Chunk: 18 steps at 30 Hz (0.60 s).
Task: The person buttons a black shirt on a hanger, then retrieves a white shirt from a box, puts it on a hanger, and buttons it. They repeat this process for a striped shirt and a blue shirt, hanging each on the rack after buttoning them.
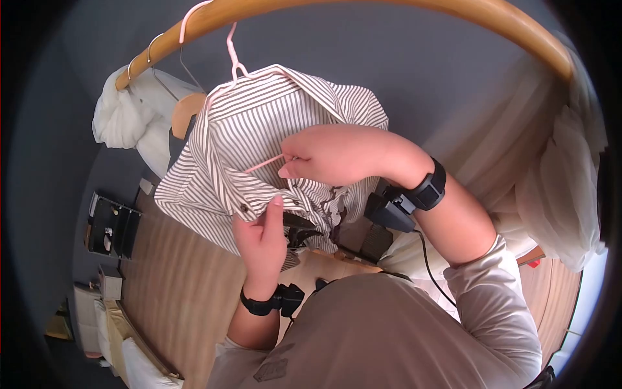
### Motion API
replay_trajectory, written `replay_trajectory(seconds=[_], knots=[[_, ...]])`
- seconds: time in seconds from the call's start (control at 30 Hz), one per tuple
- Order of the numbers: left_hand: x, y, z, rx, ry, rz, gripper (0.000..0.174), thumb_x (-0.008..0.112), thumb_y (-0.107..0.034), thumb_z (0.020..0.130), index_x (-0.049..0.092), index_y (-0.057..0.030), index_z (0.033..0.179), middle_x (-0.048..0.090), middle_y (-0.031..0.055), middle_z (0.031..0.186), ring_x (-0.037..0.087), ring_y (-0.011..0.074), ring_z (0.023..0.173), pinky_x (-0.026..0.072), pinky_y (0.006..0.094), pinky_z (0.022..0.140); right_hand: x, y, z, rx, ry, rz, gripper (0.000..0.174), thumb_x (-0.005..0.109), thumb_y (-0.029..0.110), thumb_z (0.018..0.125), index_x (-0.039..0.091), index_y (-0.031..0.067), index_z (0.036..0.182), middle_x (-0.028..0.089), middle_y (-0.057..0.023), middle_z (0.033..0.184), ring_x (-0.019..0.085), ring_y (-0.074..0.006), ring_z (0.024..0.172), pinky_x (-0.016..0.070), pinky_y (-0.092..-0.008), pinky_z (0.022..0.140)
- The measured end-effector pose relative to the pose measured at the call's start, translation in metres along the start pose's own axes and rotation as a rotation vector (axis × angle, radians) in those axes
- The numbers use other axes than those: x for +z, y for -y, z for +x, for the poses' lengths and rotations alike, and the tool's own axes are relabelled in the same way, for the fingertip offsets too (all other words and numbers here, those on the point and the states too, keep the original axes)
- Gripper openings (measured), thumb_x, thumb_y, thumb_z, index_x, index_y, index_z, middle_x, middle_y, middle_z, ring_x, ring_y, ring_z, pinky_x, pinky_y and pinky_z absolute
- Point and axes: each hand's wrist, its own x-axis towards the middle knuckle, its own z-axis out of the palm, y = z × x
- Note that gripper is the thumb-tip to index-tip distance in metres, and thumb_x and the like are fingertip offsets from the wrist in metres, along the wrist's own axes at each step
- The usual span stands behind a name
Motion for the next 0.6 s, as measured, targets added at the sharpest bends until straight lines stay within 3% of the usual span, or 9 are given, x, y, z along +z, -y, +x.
replay_trajectory(seconds=[0.1, 0.2, 0.27, 0.6], knots=[[-0.003, -0.002, 0.001, -0.053, -0.030, 0.013, 0.016, 0.064, -0.002, 0.101, 0.061, 0.0069, 0.113, 0.069, 0.0096, 0.099, 0.068, 0.0146, 0.080, 0.0653, 0.0333, 0.072, -0.003, 0.003, -0.007, 0.032, 0.007, 0.053, 0.038, 0.057, 0.035, 0.104, 0.064, -0.0004, 0.094, 0.061, -0.0164, 0.080, 0.062, -0.0324, 0.075, 0.0475, -0.0442, 0.071], [0.007, -0.009, 0.002, -0.031, -0.076, -0.059, 0.016, 0.066, -0.005, 0.101, 0.063, 0.0103, 0.105, 0.070, 0.0101, 0.094, 0.069, 0.0147, 0.080, 0.0633, 0.0329, 0.075, 0.001, 0.003, -0.010, 0.022, -0.046, 0.030, 0.037, 0.056, 0.034, 0.104, 0.064, -0.0006, 0.093, 0.061, -0.0167, 0.080, 0.062, -0.0326, 0.075, 0.0476, -0.0441, 0.071], [0.006, -0.010, 0.002, -0.038, -0.066, -0.050, 0.016, 0.066, -0.004, 0.101, 0.063, 0.0092, 0.108, 0.069, 0.0102, 0.095, 0.069, 0.0152, 0.081, 0.0638, 0.0338, 0.077, 0.007, -0.001, -0.007, -0.006, -0.128, -0.023, 0.038, 0.057, 0.034, 0.104, 0.063, -0.0007, 0.092, 0.061, -0.0170, 0.080, 0.062, -0.0325, 0.075, 0.0475, -0.0440, 0.071], [0.004, -0.002, -0.004, -0.010, -0.018, -0.056, 0.022, 0.064, -0.001, 0.101, 0.057, 0.0076, 0.120, 0.071, 0.0114, 0.107, 0.070, 0.0151, 0.093, 0.0603, 0.0295, 0.083, 0.003, 0.000, -0.007, 0.033, -0.042, 0.109, 0.036, 0.055, 0.034, 0.105, 0.062, 0.0009, 0.093, 0.059, -0.0153, 0.081, 0.058, -0.0304, 0.072, 0.0459, -0.0429, 0.069]])
